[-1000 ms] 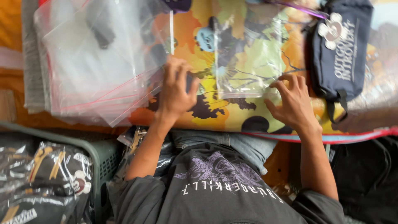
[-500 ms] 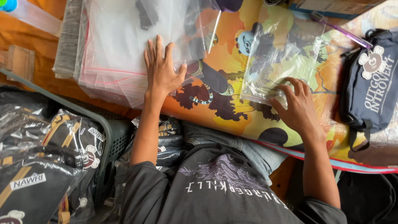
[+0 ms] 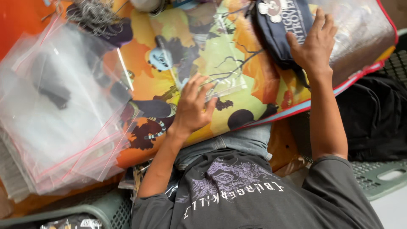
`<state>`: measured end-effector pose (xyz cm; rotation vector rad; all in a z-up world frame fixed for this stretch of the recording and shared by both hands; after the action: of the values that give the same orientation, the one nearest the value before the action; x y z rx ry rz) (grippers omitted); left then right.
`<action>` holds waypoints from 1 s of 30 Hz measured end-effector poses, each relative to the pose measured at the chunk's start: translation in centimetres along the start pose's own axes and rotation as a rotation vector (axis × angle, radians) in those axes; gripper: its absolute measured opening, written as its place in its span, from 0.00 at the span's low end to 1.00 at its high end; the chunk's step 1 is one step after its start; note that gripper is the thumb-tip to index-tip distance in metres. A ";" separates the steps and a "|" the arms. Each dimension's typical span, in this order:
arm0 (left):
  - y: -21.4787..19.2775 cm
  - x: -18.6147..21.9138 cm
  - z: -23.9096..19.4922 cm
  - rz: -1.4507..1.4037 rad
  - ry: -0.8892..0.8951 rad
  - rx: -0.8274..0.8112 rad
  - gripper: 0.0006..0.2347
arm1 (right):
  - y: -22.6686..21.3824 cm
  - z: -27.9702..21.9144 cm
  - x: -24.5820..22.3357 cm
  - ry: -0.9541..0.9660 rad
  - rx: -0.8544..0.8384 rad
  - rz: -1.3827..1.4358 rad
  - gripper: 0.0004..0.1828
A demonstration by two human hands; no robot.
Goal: The person attaches a small decorative charm to the zipper of a dark blue pouch. They then place the pouch into a clear plastic bag, smooth out the bag, and seal it.
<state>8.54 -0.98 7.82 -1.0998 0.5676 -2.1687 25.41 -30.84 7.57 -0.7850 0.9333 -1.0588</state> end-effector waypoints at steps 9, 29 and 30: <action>7.7 -0.3 0.8 0.126 0.061 -0.233 0.15 | 0.4 -6.7 11.4 0.583 -0.191 0.200 0.29; 11.9 -3.3 -0.6 -1.491 -1.106 0.073 0.26 | 2.4 -16.5 -3.3 0.841 -0.260 1.671 0.38; 11.0 -4.5 -1.5 -1.305 -1.195 0.113 0.29 | 2.6 -16.7 -3.9 0.799 -0.340 1.595 0.39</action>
<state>13.11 -5.46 -2.27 -2.7634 -1.0621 -1.7023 10.32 -27.82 -0.50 0.3191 1.9117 0.2997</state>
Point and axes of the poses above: each hand's wrist, its own z-axis towards the middle knuckle, its own y-axis out of the palm, x = y × z, the point moved 9 cm from there along z, towards the middle knuckle, and after that the axes turned 10 degrees about x, right-handed, at the moved point
